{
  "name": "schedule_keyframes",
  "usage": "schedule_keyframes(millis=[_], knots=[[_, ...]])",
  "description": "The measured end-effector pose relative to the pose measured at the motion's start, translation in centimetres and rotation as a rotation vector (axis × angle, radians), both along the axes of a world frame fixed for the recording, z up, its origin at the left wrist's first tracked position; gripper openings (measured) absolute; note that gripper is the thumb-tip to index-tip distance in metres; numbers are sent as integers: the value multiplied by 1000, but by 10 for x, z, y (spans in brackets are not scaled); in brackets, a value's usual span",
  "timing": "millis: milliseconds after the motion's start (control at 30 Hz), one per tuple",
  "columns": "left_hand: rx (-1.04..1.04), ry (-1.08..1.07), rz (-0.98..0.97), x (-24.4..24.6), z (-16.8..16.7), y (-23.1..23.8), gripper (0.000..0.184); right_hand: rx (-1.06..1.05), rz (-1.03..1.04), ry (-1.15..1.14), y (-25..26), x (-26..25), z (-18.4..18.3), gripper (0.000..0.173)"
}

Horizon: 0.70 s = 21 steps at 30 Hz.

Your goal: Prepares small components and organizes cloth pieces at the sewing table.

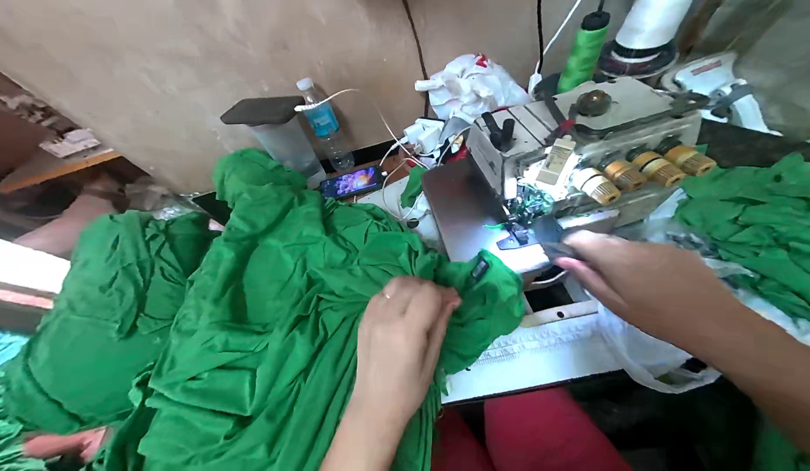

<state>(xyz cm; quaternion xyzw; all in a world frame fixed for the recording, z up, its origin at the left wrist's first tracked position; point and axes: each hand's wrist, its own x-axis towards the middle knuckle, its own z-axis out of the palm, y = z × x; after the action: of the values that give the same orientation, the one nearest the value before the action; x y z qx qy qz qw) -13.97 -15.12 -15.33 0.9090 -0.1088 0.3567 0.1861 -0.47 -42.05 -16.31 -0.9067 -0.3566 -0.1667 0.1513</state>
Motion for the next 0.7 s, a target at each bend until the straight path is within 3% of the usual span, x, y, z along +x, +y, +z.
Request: schedule_keyframes(millis=[100, 167, 233, 300, 400, 500, 567, 633, 700], knots=[[14, 61, -190, -31, -11, -7, 19, 11, -144, 66, -49, 4, -32, 54], [34, 254, -354, -49, -18, -12, 30, -31, -241, 161, -72, 8, -50, 57], [62, 508, -442, -59, -24, -14, 35, -137, -377, 403, -79, 8, -45, 58], [79, 576, -441, -62, -28, -10, 30, -165, -443, 508, -81, 9, -43, 57], [48, 355, -293, -56, -24, 10, 22, -25, -334, 219, -92, 12, -66, 60], [-40, 149, -64, -43, -14, 31, 15, 117, -173, 26, -78, -3, -49, 64], [-28, 178, 11, -32, -18, 39, 23, 199, -73, 14, -56, -17, -42, 54], [38, 278, -14, -18, -28, 33, 37, 234, -6, 31, -24, -26, -48, 57], [60, 338, -76, -2, -34, 23, 19, 216, 22, 64, 10, -30, -61, 68]])
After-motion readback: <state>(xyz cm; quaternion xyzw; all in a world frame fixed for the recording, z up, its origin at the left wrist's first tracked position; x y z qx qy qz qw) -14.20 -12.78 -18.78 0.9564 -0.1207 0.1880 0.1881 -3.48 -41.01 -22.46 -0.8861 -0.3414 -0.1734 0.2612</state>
